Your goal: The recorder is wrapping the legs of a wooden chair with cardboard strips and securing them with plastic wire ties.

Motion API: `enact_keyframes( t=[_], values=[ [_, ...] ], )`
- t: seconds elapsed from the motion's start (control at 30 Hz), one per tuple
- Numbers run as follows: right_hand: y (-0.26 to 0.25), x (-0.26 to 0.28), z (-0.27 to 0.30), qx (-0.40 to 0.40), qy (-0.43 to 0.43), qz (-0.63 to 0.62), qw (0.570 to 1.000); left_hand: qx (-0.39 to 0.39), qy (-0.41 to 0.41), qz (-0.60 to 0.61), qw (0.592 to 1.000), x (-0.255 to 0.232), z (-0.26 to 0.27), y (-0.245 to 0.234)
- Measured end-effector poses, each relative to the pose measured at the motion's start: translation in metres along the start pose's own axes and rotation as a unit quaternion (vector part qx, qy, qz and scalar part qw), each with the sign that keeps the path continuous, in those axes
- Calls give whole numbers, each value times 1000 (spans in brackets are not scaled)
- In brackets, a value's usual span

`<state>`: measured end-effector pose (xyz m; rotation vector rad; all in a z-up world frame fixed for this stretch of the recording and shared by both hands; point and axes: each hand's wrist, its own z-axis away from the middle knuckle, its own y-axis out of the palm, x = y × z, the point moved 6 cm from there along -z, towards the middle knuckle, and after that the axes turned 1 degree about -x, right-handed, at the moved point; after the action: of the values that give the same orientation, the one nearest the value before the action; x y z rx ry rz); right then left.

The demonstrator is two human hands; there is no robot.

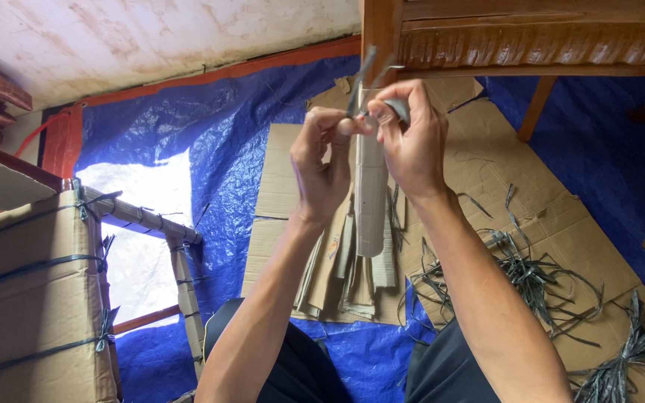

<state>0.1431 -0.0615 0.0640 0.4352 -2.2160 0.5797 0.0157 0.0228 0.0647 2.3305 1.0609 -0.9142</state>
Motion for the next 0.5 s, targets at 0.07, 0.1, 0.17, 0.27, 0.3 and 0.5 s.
enact_keyframes(
  t=[0.07,0.1,0.17,0.27,0.3,0.5],
  values=[
    [1,1,-3,0,-13,-4,1000,13,10,-42,999,-8,-3,5],
    [0,1,-3,-1,-13,-4,1000,14,10,-42,999,-15,-8,7],
    [-2,2,-3,-4,-22,-13,1000,41,95,-130,986,-37,-15,15],
    [-1,-13,-1,64,66,55,994,31,93,-152,984,-30,-22,20],
    [-1,-16,0,63,66,56,994,30,93,-151,984,-28,-24,21],
    [-2,24,6,46,-147,109,982,48,129,-166,976,-21,-26,22]
  ],
)
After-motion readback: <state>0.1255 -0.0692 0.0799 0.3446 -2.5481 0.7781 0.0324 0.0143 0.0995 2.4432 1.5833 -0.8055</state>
